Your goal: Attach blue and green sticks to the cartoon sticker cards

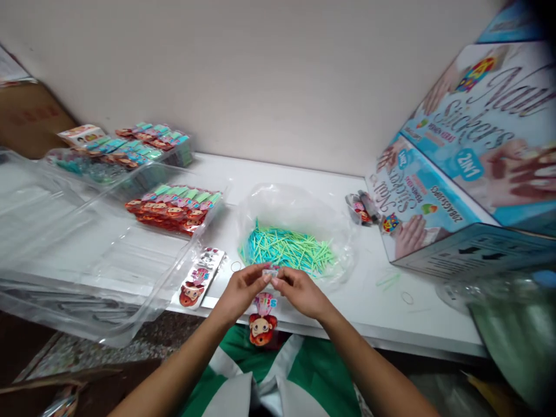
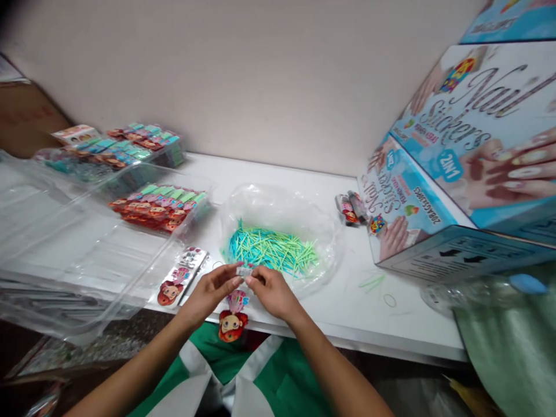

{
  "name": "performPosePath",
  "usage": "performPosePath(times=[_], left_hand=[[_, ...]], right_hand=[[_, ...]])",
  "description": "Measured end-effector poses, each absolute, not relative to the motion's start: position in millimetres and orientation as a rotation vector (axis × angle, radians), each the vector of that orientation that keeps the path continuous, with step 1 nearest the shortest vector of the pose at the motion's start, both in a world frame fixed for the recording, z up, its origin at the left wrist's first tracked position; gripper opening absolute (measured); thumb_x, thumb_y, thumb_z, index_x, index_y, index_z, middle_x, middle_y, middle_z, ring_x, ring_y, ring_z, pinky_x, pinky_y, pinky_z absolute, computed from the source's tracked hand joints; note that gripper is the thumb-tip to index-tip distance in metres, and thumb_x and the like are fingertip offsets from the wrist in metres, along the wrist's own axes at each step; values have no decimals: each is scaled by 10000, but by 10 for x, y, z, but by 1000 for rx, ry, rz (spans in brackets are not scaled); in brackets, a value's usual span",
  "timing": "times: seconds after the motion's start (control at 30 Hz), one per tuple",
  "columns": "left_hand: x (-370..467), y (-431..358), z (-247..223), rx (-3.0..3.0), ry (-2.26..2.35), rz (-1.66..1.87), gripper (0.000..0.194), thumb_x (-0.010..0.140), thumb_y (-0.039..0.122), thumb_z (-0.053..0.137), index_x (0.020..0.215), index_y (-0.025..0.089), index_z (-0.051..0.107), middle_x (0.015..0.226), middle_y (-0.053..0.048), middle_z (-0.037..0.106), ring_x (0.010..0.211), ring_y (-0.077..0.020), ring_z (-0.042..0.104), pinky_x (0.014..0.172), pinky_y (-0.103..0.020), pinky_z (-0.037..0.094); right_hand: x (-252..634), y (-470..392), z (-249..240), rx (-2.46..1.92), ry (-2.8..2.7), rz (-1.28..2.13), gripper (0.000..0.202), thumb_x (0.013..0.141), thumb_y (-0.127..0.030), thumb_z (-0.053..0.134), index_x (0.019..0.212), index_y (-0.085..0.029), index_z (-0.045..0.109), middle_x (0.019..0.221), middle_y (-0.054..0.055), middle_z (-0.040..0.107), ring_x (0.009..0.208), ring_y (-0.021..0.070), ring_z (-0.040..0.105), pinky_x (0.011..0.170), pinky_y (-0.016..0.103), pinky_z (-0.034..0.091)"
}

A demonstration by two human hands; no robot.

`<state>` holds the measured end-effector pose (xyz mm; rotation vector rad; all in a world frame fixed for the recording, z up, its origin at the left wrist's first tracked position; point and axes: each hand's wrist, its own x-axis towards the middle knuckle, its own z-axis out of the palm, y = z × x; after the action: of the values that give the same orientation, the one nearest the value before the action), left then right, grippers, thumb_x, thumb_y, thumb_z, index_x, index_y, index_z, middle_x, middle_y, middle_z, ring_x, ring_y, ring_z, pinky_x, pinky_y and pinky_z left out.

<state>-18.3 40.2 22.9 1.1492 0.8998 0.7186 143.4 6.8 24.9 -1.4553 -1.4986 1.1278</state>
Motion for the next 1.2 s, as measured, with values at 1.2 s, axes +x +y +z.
performPosePath(times=[1.2], left_hand=[[-17, 506, 28, 884, 775, 534, 347, 727, 451, 646, 801, 113, 630, 823, -79, 683, 634, -132, 616, 606, -244, 475]], right_hand=[[3008, 538, -342, -2825, -1581, 582, 463, 867, -432, 360, 910, -91, 670, 938, 199, 673, 867, 264, 630, 652, 289, 393]])
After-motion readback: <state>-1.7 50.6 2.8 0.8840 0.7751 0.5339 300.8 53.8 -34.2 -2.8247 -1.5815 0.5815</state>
